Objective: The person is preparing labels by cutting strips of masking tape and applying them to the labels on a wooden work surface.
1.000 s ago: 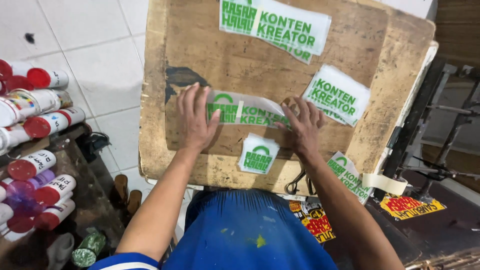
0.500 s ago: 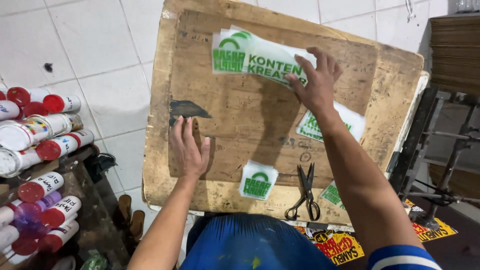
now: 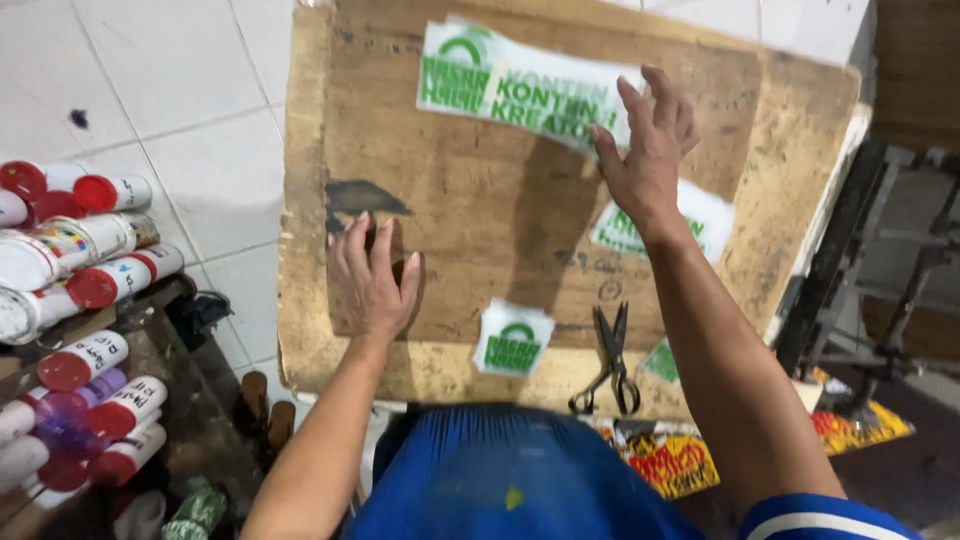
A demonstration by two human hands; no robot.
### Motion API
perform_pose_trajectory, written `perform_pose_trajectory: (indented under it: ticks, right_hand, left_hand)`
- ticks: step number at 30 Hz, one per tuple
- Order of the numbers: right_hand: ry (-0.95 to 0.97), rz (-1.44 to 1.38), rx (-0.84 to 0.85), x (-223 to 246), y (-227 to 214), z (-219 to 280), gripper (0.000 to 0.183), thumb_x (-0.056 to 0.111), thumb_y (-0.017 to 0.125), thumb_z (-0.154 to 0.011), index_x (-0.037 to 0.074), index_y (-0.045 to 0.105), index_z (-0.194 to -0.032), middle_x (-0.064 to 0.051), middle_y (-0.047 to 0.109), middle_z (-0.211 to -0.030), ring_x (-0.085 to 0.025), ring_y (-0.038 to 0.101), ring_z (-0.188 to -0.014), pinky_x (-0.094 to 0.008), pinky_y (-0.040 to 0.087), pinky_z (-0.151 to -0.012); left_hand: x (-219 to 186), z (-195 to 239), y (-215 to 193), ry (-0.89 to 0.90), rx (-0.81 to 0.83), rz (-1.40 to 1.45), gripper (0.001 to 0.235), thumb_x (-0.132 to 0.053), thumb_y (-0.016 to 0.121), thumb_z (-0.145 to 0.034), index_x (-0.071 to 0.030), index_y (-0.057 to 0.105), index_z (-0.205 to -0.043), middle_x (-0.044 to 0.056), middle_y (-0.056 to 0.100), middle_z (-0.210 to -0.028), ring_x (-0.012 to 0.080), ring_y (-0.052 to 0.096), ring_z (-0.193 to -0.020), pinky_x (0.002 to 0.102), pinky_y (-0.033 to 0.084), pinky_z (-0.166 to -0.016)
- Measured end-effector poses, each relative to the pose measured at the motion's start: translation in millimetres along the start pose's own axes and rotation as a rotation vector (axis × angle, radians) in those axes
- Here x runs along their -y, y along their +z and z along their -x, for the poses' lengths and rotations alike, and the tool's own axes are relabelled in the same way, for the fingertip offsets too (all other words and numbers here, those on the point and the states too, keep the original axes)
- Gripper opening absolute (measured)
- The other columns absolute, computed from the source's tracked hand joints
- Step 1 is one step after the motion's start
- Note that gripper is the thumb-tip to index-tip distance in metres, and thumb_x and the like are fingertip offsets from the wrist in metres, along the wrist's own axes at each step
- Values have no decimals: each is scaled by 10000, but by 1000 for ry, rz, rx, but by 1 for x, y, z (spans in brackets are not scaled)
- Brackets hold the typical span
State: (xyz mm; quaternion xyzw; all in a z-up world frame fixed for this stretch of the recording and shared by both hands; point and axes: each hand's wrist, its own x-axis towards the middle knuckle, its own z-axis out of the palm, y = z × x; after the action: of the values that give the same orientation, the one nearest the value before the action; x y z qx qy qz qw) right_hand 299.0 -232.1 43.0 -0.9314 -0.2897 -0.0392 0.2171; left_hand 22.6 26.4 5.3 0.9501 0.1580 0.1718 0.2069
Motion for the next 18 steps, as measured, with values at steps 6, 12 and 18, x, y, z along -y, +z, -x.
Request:
perform_pose_trajectory:
  ticks: [6,12,18]
  right_hand:
    - [130,73,21,-19,-27,151,376,303,761,-957,224,679,-1315,-60,558,-1354,-355,536,-1198,-540,416,-955]
    - [233,276,-45,-106,-25,245,417,421,783,-917,269,694,-1295,-15,571,-1329,-303,546,-1185,-501,412,-951]
    - [542,334,106,-62,-49,168,507,449,579,-1076,204,546,-1518,-104,389,-1546,-397,374,-1363,-621,274,-1097]
  left_hand:
    - [-23,50,29,477,187,192,394,-449,552,-1011,-173,645,-1276,123,575,-1281,368,539,-1247,577,360,-1165]
    - [-60,93,31,559,229,122,499,-512,549,-966,-174,638,-1321,121,579,-1373,361,498,-1323,561,381,-1161]
    - [-63,103,33,546,172,156,398,-469,525,-1020,-197,673,-1270,126,578,-1385,382,506,-1313,566,397,-1127]
